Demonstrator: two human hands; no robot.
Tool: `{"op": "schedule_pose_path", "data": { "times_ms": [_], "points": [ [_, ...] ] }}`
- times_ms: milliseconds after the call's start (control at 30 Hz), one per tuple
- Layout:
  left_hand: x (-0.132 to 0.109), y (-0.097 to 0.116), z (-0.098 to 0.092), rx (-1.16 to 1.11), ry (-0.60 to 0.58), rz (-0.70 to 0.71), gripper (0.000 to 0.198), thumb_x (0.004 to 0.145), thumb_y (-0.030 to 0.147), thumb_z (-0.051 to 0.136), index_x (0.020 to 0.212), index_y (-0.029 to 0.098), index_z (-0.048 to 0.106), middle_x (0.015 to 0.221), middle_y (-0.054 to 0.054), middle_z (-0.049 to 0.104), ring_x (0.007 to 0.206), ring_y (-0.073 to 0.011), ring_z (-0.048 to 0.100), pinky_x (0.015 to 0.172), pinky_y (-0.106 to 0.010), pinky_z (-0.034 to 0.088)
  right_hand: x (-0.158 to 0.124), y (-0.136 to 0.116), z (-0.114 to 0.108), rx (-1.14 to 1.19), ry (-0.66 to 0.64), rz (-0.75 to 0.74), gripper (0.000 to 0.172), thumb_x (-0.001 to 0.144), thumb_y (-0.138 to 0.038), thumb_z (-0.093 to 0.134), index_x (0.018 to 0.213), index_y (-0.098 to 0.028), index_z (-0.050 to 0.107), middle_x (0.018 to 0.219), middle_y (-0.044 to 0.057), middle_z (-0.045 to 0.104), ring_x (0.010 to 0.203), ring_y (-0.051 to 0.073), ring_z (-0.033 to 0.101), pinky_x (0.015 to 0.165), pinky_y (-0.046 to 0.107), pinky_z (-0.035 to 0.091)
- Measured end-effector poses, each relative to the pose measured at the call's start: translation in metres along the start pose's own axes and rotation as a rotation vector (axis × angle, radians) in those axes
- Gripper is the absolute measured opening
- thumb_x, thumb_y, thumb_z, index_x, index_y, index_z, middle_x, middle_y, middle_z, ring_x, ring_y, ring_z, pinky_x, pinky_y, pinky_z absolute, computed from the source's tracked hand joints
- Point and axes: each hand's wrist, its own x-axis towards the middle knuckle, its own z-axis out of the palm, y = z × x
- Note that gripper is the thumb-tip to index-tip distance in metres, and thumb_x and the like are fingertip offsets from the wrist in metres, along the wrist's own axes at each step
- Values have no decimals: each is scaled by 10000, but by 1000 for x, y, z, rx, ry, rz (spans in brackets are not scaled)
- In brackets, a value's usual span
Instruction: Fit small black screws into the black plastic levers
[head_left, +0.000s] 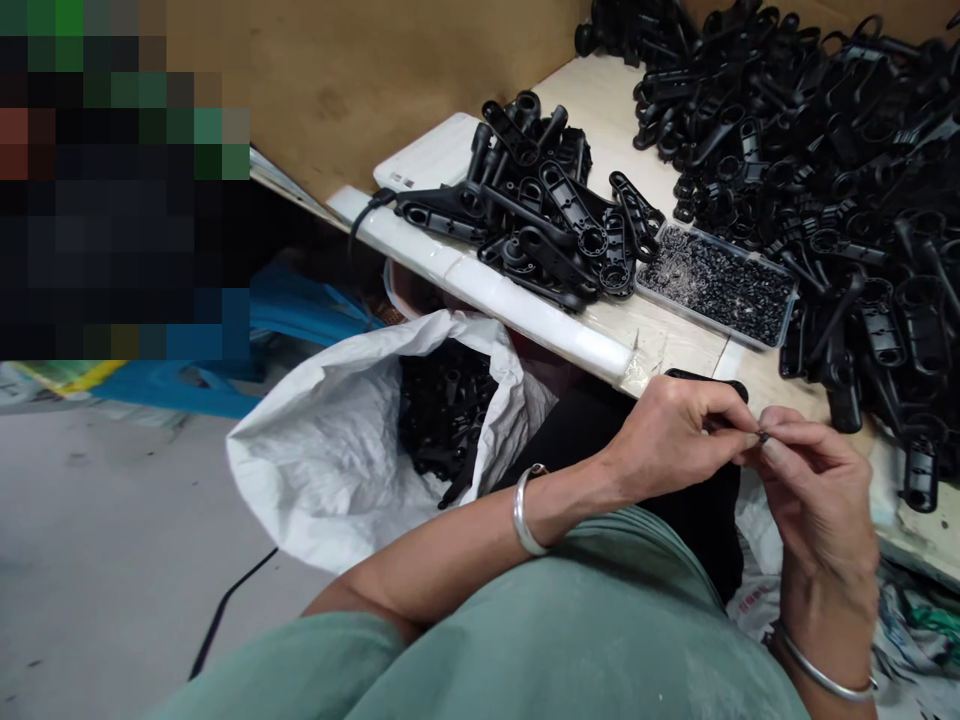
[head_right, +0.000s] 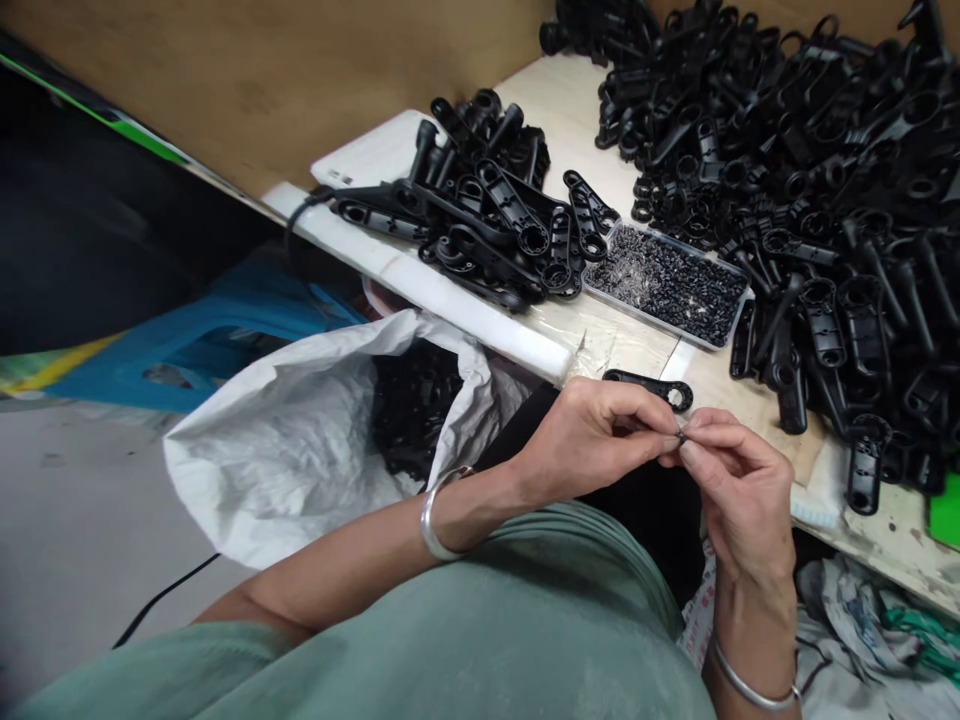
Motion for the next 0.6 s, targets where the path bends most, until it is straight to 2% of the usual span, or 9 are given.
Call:
{"op": "schedule_pose_path", "data": {
  "times_ms": [100,267,367,467,600],
  "points": [
    [0,0,0,18,16,-14,93,791,96,681,720,132,729,728,-33,740,664,-111,670,622,-180,536,-1,1,1,10,31,8,130,712,-203,862,801,-271,794,910,17,703,752,136,702,620,255,647],
    [0,2,0,21,40,-25,63,782,130,715,726,129,743,742,-39,751,668,-112,678,627,-175,540,0,3,2,45,65,15,129,705,-202,864,790,-261,787,920,10,696,715,126,695,560,242,637],
    [-1,1,0,41,32,-11,90,801,128,686,729,131,740,743,-40,751,669,-112,678,623,-175,539,0,5,2,33,66,3,146,696,-179,866,790,-256,784,910,8,693,759,121,693,609,232,639],
    [-1,-1,0,75,30,28,114,807,106,656,730,132,735,741,-37,748,668,-109,676,621,-171,535,0,6,1,-16,65,-36,154,695,-167,866,794,-252,785,895,13,695,813,118,686,661,214,631],
    [-1,-3,-2,116,31,42,115,809,103,655,739,134,742,754,-39,754,676,-109,682,622,-166,531,-2,6,-2,-140,67,-86,132,724,-166,847,804,-251,786,898,26,700,808,131,676,654,240,630]
  ]
}}
